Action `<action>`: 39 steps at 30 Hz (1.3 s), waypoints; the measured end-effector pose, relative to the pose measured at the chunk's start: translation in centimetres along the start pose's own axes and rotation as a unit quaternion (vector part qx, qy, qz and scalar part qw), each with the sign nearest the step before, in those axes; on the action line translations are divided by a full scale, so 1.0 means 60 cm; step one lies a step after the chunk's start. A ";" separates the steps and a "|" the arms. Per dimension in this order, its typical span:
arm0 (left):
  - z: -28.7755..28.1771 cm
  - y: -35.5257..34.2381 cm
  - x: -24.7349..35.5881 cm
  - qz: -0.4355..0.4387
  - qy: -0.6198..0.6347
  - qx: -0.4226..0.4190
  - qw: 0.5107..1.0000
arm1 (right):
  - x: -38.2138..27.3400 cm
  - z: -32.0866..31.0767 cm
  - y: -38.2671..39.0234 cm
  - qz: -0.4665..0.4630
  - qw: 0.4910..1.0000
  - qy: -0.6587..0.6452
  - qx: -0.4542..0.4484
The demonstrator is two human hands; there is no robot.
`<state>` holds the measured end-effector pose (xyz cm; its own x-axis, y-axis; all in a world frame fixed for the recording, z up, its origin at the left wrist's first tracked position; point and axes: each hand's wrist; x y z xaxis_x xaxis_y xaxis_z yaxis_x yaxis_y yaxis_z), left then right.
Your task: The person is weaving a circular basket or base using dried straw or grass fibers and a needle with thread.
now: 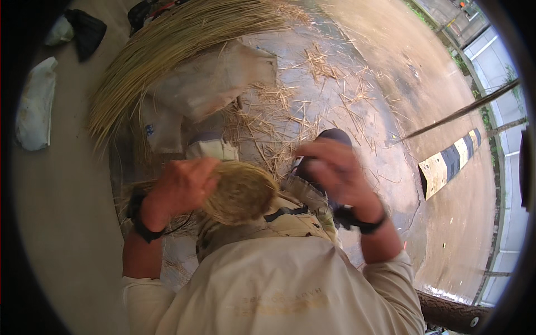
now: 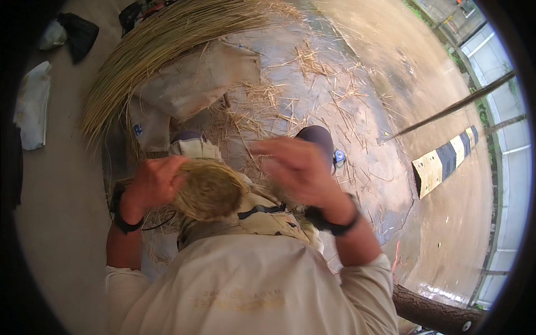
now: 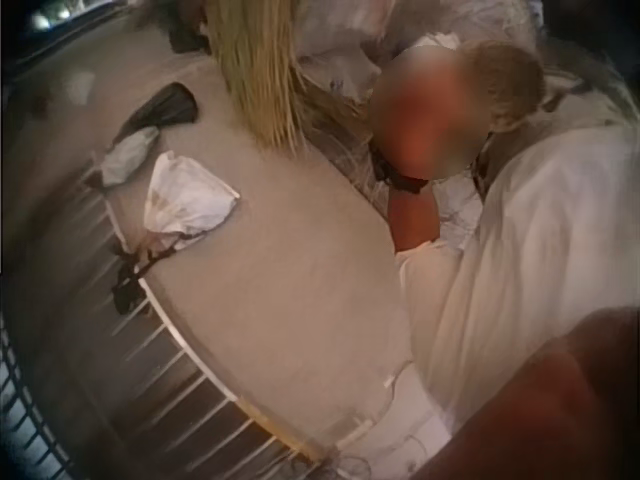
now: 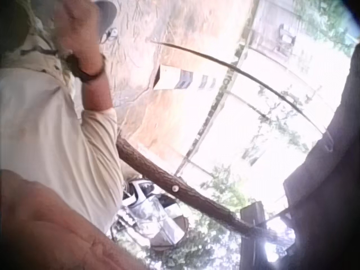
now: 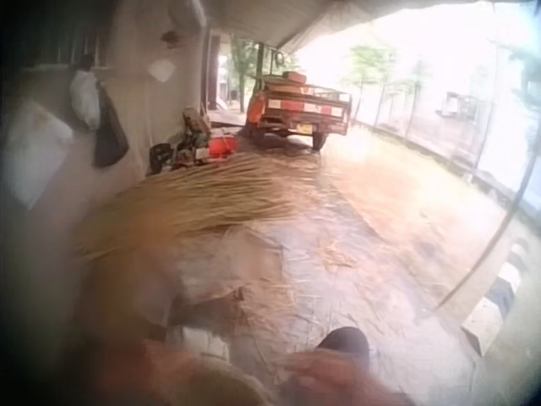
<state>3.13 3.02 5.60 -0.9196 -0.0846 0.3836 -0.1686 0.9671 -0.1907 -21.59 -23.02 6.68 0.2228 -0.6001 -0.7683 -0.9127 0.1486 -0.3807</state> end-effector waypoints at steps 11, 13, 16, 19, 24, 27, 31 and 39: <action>0.059 -0.029 0.028 0.070 0.079 0.037 0.994 | 0.123 0.057 0.039 0.294 0.895 -0.269 -0.202; 0.067 -0.033 0.025 0.064 0.093 0.037 0.993 | 0.154 0.032 0.065 0.243 0.914 -0.193 -0.261; 0.077 -0.042 0.024 0.070 0.115 0.049 0.990 | 0.154 0.013 0.071 0.281 0.919 -0.184 -0.206; 0.086 -0.056 0.027 0.086 0.130 0.052 0.986 | 0.103 0.049 0.027 0.245 0.850 -0.466 0.001; 0.075 -0.057 0.034 0.061 0.119 -0.015 0.991 | 0.147 0.053 -0.037 0.221 0.685 -0.694 0.014; 0.079 -0.046 0.026 0.059 0.097 -0.010 0.993 | 0.114 0.057 -0.049 0.282 0.869 -0.406 -0.018; 0.097 -0.029 0.020 0.058 0.074 0.027 0.995 | 0.068 0.088 -0.030 0.166 0.981 -0.020 -0.098; 0.120 0.000 0.015 0.014 0.127 0.029 0.991 | 0.039 0.077 -0.011 0.167 0.979 0.056 -0.103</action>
<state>-0.25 1.19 -0.59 -0.8061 0.0116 0.5917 -0.1715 0.9523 -0.2523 -18.87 -20.88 2.75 -0.1294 -0.6297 -0.7660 -0.9805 0.1967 0.0039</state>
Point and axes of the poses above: each hand's wrist, its own y-axis away from the middle knuckle, its own z-axis out of the palm, x = y × z
